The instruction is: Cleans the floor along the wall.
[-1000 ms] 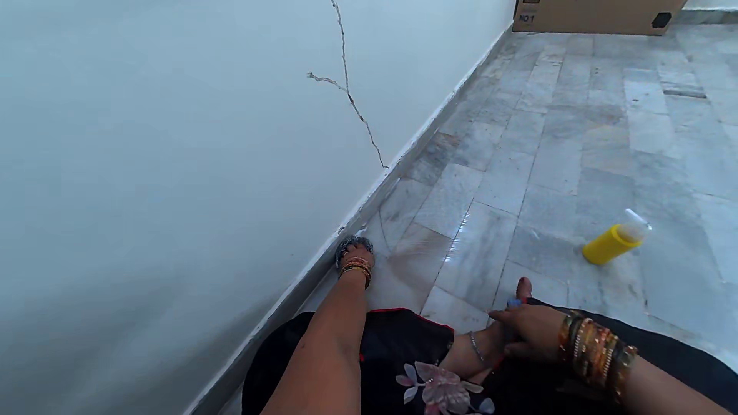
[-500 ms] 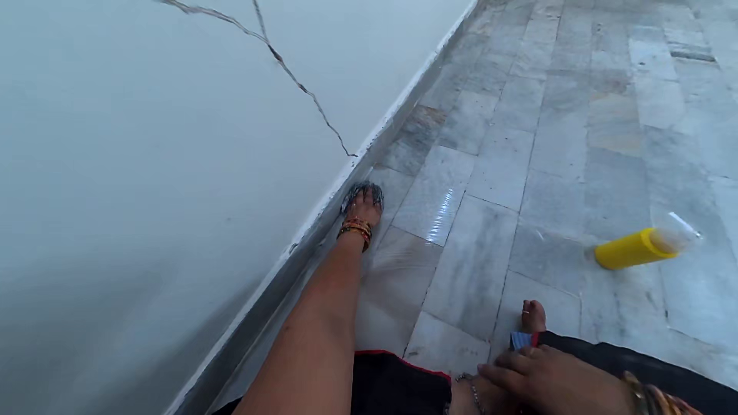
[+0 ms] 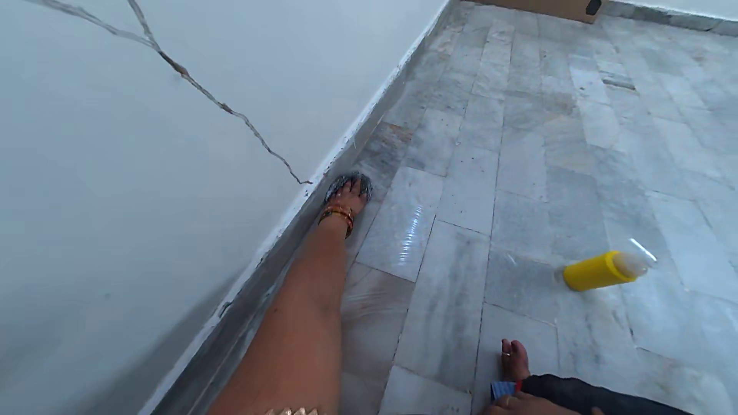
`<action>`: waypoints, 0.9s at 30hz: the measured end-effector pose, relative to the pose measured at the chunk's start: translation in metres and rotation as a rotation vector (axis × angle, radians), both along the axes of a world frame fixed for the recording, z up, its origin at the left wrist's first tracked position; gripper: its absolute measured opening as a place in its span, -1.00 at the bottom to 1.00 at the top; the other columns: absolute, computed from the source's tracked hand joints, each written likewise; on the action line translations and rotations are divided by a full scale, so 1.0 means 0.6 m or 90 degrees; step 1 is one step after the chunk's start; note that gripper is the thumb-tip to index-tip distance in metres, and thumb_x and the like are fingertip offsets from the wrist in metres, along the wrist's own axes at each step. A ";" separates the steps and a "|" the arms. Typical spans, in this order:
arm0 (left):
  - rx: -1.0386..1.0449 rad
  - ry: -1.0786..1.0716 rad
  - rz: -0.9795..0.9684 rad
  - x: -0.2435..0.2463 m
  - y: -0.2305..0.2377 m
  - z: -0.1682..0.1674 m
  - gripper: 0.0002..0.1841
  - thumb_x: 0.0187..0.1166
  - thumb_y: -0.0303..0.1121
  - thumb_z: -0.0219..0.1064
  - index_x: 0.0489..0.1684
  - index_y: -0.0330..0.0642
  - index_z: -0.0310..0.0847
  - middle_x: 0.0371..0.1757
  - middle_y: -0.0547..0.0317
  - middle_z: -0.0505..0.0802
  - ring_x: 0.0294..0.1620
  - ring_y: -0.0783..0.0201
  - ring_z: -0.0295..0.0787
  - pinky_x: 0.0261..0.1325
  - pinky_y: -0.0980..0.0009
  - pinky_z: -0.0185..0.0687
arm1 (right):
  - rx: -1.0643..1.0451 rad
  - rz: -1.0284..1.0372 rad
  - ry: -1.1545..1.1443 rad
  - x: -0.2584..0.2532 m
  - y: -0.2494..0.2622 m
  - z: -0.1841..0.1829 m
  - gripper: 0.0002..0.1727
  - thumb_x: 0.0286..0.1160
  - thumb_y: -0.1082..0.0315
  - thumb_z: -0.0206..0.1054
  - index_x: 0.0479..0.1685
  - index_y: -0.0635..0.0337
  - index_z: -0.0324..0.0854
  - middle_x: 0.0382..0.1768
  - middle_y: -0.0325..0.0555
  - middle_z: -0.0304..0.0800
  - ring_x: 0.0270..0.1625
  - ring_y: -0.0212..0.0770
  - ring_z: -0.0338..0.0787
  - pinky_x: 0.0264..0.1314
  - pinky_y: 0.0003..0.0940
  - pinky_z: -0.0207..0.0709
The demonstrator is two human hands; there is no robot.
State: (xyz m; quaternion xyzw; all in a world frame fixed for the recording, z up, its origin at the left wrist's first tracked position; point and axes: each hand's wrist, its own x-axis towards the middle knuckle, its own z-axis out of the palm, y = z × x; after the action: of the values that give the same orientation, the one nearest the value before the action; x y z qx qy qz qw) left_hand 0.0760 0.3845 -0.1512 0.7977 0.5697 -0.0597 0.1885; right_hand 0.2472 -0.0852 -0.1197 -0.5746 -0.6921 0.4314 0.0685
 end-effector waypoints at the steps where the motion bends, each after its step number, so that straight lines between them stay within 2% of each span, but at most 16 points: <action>1: 0.003 0.001 0.000 -0.012 -0.014 0.000 -0.35 0.91 -0.03 -0.09 0.95 -0.03 -0.07 0.92 -0.23 0.08 0.88 -0.30 0.05 0.80 -0.31 -0.03 | 0.002 0.078 0.004 0.005 0.012 0.037 -0.55 0.70 0.29 0.16 0.39 0.40 0.66 0.20 0.29 0.86 0.27 0.31 0.85 0.33 0.24 0.64; 2: 0.003 0.001 0.004 -0.025 -0.030 0.000 -0.35 0.91 -0.04 -0.08 0.95 -0.01 -0.07 0.92 -0.24 0.08 0.88 -0.30 0.05 0.81 -0.30 -0.04 | -0.078 0.184 -0.020 0.007 0.041 0.105 -0.46 0.74 0.18 0.24 0.62 0.24 0.51 0.36 0.26 0.76 0.39 0.31 0.76 0.45 0.26 0.54; 3: 0.003 0.007 0.012 -0.041 -0.050 0.000 -0.35 0.91 -0.04 -0.07 0.95 0.00 -0.08 0.92 -0.23 0.08 0.88 -0.31 0.05 0.81 -0.29 -0.03 | -0.149 0.252 -0.045 0.003 0.065 0.155 -0.35 0.75 0.09 0.29 0.76 0.14 0.36 0.47 0.26 0.67 0.47 0.31 0.68 0.52 0.28 0.47; 4: -0.001 0.017 0.022 -0.059 -0.073 0.001 -0.34 0.90 -0.04 -0.07 0.96 0.03 -0.10 0.92 -0.23 0.07 0.88 -0.30 0.04 0.82 -0.28 -0.04 | -0.189 0.276 -0.059 0.000 0.076 0.178 -0.30 0.74 0.06 0.31 0.81 0.10 0.30 0.51 0.28 0.62 0.50 0.33 0.65 0.54 0.29 0.44; 8: -0.014 0.076 0.058 -0.147 -0.179 0.003 -0.31 0.89 0.03 -0.10 0.97 0.05 -0.16 0.94 -0.20 0.03 0.92 -0.25 -0.04 0.85 -0.22 -0.08 | -0.207 0.258 -0.108 -0.002 0.076 0.179 -0.29 0.76 -0.01 0.27 0.85 0.03 0.26 0.53 0.32 0.60 0.52 0.39 0.63 0.57 0.45 0.33; 10: -0.042 0.096 0.089 -0.191 -0.239 0.011 -0.28 0.88 0.06 -0.09 0.98 0.02 -0.21 0.95 -0.21 -0.03 0.94 -0.24 -0.11 0.87 -0.21 -0.14 | -0.220 0.241 -0.129 -0.007 0.074 0.184 -0.27 0.77 -0.04 0.26 0.87 -0.03 0.22 0.55 0.32 0.58 0.57 0.40 0.57 0.67 0.59 0.07; 13: -0.086 0.122 0.156 -0.244 -0.316 0.022 -0.25 0.87 0.06 -0.06 0.98 0.01 -0.25 0.95 -0.21 -0.08 0.94 -0.27 -0.16 0.88 -0.21 -0.17 | -0.197 0.230 -0.153 -0.010 0.067 0.191 -0.27 0.76 -0.04 0.26 0.87 -0.03 0.23 0.56 0.30 0.57 0.58 0.37 0.57 0.67 0.60 0.05; 16: -0.109 0.152 0.201 -0.263 -0.373 0.028 -0.23 0.86 0.04 -0.03 0.98 -0.03 -0.29 0.94 -0.25 -0.09 0.93 -0.28 -0.14 0.88 -0.18 -0.13 | -0.182 0.211 -0.166 -0.019 0.056 0.202 -0.26 0.74 -0.01 0.30 0.87 -0.01 0.22 0.58 0.31 0.55 0.62 0.39 0.52 0.68 0.67 -0.12; 19: -0.111 0.167 0.204 -0.233 -0.413 0.030 -0.18 0.83 0.06 0.02 0.97 -0.10 -0.27 0.93 -0.32 -0.06 0.91 -0.32 -0.09 0.86 -0.16 -0.05 | -0.171 0.214 -0.185 -0.033 0.051 0.215 -0.26 0.75 0.00 0.29 0.87 -0.03 0.20 0.61 0.30 0.52 0.64 0.40 0.50 0.66 0.71 -0.13; 22: -0.110 0.138 0.106 -0.156 -0.463 0.041 -0.19 0.83 0.08 0.00 0.95 -0.18 -0.20 0.92 -0.34 -0.02 0.91 -0.30 -0.08 0.87 -0.16 -0.07 | -0.164 0.204 -0.203 -0.040 0.053 0.221 -0.24 0.74 -0.03 0.29 0.88 -0.05 0.18 0.63 0.28 0.50 0.66 0.39 0.47 0.63 0.73 -0.12; 27: -0.106 -0.004 -0.097 0.010 -0.552 0.008 -0.27 0.82 0.05 0.02 0.95 -0.03 -0.05 0.91 -0.25 0.10 0.91 -0.26 -0.05 0.86 -0.27 -0.19 | -0.175 0.201 -0.234 -0.031 0.066 0.197 -0.25 0.74 -0.08 0.26 0.87 -0.04 0.22 0.61 0.23 0.56 0.67 0.33 0.49 0.69 0.65 -0.08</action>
State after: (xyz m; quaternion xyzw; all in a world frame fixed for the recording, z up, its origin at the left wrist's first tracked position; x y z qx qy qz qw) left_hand 0.0819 0.0532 -0.1466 0.8204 0.4998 -0.1190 0.2509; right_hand 0.2288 -0.0459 -0.0018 -0.5319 -0.7090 0.4153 -0.2050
